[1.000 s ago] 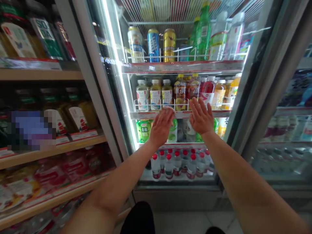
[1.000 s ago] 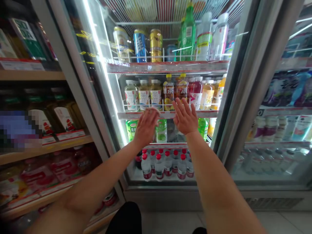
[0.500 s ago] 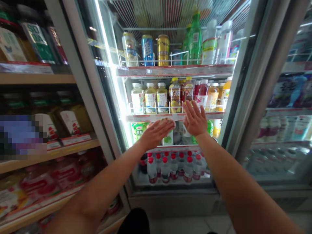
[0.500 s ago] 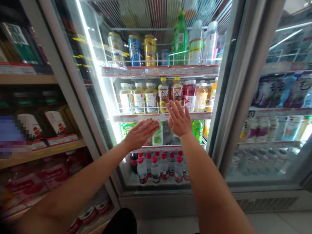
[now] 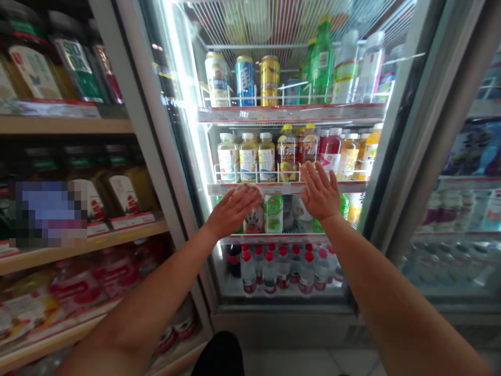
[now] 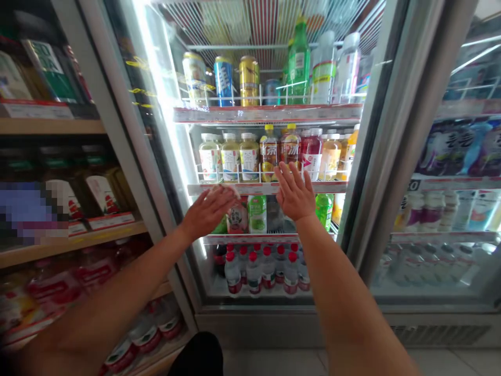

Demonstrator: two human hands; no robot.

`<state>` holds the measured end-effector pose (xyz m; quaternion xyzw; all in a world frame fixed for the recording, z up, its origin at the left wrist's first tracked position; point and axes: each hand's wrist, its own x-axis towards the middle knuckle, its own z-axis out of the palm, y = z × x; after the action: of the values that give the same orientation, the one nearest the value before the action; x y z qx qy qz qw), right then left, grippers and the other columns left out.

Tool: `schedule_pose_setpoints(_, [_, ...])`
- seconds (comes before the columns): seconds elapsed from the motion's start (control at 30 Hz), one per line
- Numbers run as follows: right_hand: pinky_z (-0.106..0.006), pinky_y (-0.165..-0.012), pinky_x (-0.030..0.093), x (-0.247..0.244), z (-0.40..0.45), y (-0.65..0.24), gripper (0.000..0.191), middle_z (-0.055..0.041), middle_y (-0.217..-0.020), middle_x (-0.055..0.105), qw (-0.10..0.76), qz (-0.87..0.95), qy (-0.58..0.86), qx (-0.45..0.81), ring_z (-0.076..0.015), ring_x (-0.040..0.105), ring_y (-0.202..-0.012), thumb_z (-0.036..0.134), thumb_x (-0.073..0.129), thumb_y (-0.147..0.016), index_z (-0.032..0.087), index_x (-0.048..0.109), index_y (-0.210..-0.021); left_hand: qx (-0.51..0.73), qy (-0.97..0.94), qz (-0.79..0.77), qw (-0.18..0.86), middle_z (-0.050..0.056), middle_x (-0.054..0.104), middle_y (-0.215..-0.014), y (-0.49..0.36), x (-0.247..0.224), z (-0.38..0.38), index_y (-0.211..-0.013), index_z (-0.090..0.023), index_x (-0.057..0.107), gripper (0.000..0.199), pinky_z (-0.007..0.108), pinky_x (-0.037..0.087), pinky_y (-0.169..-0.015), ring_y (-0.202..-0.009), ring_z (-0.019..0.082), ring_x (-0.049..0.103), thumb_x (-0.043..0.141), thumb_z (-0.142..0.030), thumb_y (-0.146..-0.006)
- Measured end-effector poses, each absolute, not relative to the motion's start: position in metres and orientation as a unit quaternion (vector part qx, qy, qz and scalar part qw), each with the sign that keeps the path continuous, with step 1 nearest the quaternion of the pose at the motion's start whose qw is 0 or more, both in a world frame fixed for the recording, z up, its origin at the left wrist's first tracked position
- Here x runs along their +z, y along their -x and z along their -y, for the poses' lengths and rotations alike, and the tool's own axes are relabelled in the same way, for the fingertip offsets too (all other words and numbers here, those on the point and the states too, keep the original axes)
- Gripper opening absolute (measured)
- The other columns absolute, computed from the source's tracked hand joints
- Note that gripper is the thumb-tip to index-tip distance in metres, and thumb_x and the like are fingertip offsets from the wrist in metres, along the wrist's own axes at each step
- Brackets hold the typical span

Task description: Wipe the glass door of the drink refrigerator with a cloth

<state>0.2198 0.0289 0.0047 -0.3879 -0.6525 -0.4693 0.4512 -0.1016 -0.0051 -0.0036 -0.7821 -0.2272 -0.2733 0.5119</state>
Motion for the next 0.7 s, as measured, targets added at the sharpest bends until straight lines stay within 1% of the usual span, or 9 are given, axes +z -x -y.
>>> schedule_pose_setpoints(0.07, [-0.048, -0.126, 0.022, 0.005, -0.028, -0.219, 0.062, -0.004, -0.162, 0.041, 0.453, 0.648, 0.383, -0.478, -0.0222, 0.032, -0.154, 0.028, 0.039, -0.102, 0.026, 0.025, -0.163, -0.364, 0.721, 0.298, 0.508, 0.007, 0.042, -0.16, 0.118, -0.001, 0.003, -0.16, -0.026, 0.034, 0.066, 0.049, 0.014, -0.132, -0.156, 0.024, 0.02, 0.053, -0.011, -0.099])
schedule_pose_setpoints(0.13, [-0.049, -0.126, 0.023, 0.005, -0.027, -0.219, 0.063, -0.0049, -0.161, 0.042, 0.458, 0.647, 0.374, -0.482, -0.0225, 0.032, -0.153, 0.027, 0.04, -0.101, 0.025, 0.025, -0.163, -0.404, 0.686, 0.323, 0.512, 0.011, 0.038, -0.162, 0.128, -0.007, 0.003, -0.162, -0.022, 0.031, 0.069, 0.052, 0.018, -0.131, -0.157, 0.027, 0.014, 0.053, -0.01, -0.098])
schedule_pose_setpoints(0.23, [-0.049, -0.126, 0.023, 0.005, -0.027, -0.219, 0.065, -0.0058, -0.16, 0.044, 0.461, 0.65, 0.362, -0.483, -0.0231, 0.032, -0.153, 0.026, 0.043, -0.1, 0.025, 0.024, -0.163, -0.309, 0.752, 0.26, 0.521, 0.007, 0.044, -0.159, 0.134, -0.031, 0.01, -0.158, -0.02, 0.039, 0.063, 0.047, 0.024, -0.13, -0.156, 0.026, 0.019, 0.053, -0.009, -0.098])
schedule_pose_setpoints(0.3, [-0.049, -0.126, 0.022, 0.005, -0.028, -0.219, 0.067, -0.0062, -0.161, 0.044, 0.462, 0.65, 0.362, -0.483, -0.0233, 0.033, -0.153, 0.026, 0.044, -0.1, 0.026, 0.023, -0.163, -0.233, 0.794, 0.22, 0.517, 0.002, 0.05, -0.155, 0.14, -0.038, 0.014, -0.153, -0.024, 0.046, 0.056, 0.042, 0.021, -0.132, -0.155, 0.021, 0.026, 0.051, -0.01, -0.099])
schedule_pose_setpoints(0.33, [-0.049, -0.126, 0.022, 0.004, -0.028, -0.219, 0.067, -0.0063, -0.161, 0.043, 0.46, 0.65, 0.367, -0.481, -0.0235, 0.033, -0.153, 0.027, 0.044, -0.1, 0.026, 0.022, -0.163, -0.228, 0.794, 0.22, 0.519, 0.0, 0.051, -0.154, 0.144, -0.036, 0.014, -0.153, -0.025, 0.047, 0.055, 0.042, 0.018, -0.132, -0.154, 0.02, 0.027, 0.05, -0.01, -0.1])
schedule_pose_setpoints(0.43, [-0.05, -0.126, 0.021, 0.004, -0.029, -0.218, 0.065, -0.0062, -0.162, 0.042, 0.455, 0.654, 0.383, -0.468, -0.0245, 0.033, -0.153, 0.029, 0.042, -0.101, 0.027, 0.023, -0.163, -0.335, 0.727, 0.286, 0.527, 0.004, 0.046, -0.158, 0.155, -0.01, 0.008, -0.159, -0.024, 0.038, 0.064, 0.048, 0.018, -0.132, -0.156, 0.024, 0.023, 0.052, -0.01, -0.098])
schedule_pose_setpoints(0.57, [-0.048, -0.127, 0.021, 0.005, -0.028, -0.217, 0.063, -0.0048, -0.161, 0.044, 0.444, 0.648, 0.394, -0.476, -0.0227, 0.032, -0.154, 0.029, 0.039, -0.101, 0.027, 0.025, -0.163, -0.456, 0.661, 0.35, 0.482, 0.008, 0.029, -0.166, 0.144, 0.014, -0.005, -0.163, -0.025, 0.027, 0.074, 0.054, 0.021, -0.13, -0.157, 0.031, 0.02, 0.055, -0.012, -0.096])
schedule_pose_setpoints(0.63, [-0.046, -0.127, 0.021, 0.007, -0.028, -0.217, 0.062, -0.0042, -0.161, 0.044, 0.431, 0.64, 0.405, -0.49, -0.021, 0.031, -0.154, 0.028, 0.038, -0.101, 0.026, 0.028, -0.162, -0.443, 0.694, 0.316, 0.471, 0.009, 0.032, -0.165, 0.129, 0.004, -0.007, -0.163, -0.024, 0.027, 0.076, 0.054, 0.021, -0.13, -0.157, 0.031, 0.019, 0.057, -0.01, -0.094])
schedule_pose_setpoints(0.7, [-0.045, -0.128, 0.02, 0.008, -0.027, -0.217, 0.06, -0.0033, -0.161, 0.044, 0.415, 0.638, 0.424, -0.491, -0.0204, 0.03, -0.154, 0.028, 0.036, -0.101, 0.025, 0.032, -0.161, -0.381, 0.753, 0.24, 0.479, 0.007, 0.041, -0.16, 0.116, -0.012, -0.007, -0.162, -0.024, 0.03, 0.075, 0.05, 0.02, -0.132, -0.156, 0.028, 0.022, 0.058, -0.009, -0.094])
